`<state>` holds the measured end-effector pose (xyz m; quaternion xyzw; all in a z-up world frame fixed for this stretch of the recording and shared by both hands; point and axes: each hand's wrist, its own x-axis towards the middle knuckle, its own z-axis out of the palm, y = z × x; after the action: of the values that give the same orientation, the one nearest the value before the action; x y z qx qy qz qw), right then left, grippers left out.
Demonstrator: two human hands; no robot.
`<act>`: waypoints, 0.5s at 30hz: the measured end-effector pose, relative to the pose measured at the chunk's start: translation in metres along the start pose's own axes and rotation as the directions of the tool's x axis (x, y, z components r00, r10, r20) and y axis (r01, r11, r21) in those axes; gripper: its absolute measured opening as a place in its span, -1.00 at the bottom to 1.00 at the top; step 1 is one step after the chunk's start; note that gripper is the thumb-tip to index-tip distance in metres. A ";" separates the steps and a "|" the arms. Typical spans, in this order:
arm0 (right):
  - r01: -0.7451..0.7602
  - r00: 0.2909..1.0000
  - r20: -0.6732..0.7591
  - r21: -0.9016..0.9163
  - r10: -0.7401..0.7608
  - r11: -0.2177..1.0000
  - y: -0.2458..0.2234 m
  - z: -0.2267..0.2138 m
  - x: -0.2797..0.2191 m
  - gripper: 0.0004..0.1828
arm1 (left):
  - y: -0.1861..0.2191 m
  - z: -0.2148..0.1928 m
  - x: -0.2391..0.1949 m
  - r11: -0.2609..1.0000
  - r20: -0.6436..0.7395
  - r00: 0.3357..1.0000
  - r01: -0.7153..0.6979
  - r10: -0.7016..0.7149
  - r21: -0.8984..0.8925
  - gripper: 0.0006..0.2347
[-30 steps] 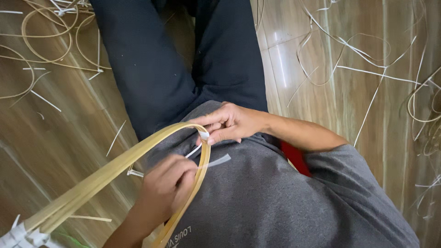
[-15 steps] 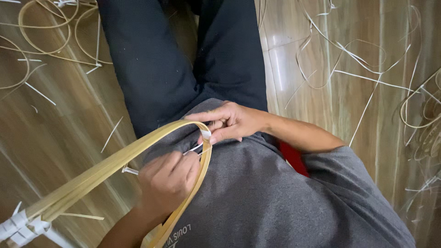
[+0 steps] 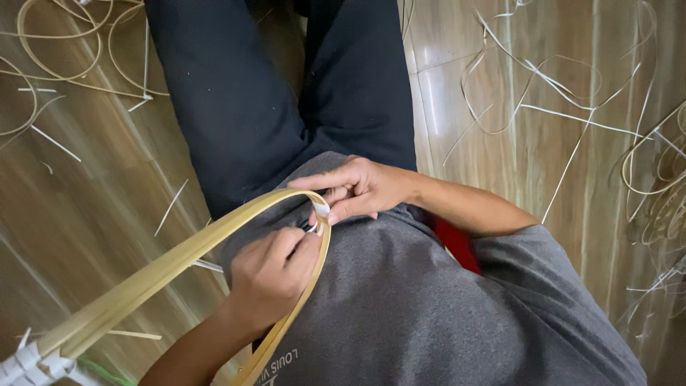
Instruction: The person sits on the floor and assembles a bamboo frame by bundling thin bamboo strips together. They use white plastic zip ties to secure the strips, wrapping the ties around the bundle and tightening them by hand. The person uses scissors to cut the excess length of the zip ties after securing them.
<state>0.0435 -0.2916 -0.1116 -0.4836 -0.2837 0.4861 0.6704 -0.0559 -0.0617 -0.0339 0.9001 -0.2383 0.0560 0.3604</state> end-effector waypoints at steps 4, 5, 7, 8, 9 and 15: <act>-0.023 1.000 0.001 -0.017 0.023 1.000 -0.002 -0.001 0.000 -0.31 | 0.000 0.004 0.006 0.997 -0.041 0.998 -0.040 0.042 0.067 -0.94; -0.025 1.000 0.001 -0.002 0.025 1.000 -0.001 -0.001 0.000 -0.31 | 0.000 0.004 0.006 0.995 -0.048 0.997 -0.059 0.063 0.080 -0.92; -0.037 0.999 0.005 0.013 0.037 0.999 -0.001 0.000 -0.001 -0.31 | 0.000 0.003 0.005 0.990 -0.060 0.993 -0.096 0.102 0.105 -0.86; -0.044 0.999 0.007 0.019 0.044 0.999 -0.001 0.000 -0.002 -0.31 | -0.001 0.004 0.006 0.991 -0.063 0.993 -0.091 0.098 0.103 -0.90; -0.019 1.000 0.002 0.018 0.019 1.000 0.000 -0.001 -0.002 -0.31 | -0.001 0.004 0.006 0.991 -0.066 0.993 -0.086 0.093 0.101 -0.93; 0.017 1.000 -0.015 0.005 -0.017 1.000 0.004 0.000 0.000 -0.33 | -0.002 0.004 0.005 0.989 -0.049 0.997 -0.059 0.066 0.132 -0.87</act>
<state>0.0415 -0.2913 -0.1155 -0.4830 -0.2816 0.4775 0.6778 -0.0513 -0.0650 -0.0364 0.9120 -0.2525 0.1070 0.3050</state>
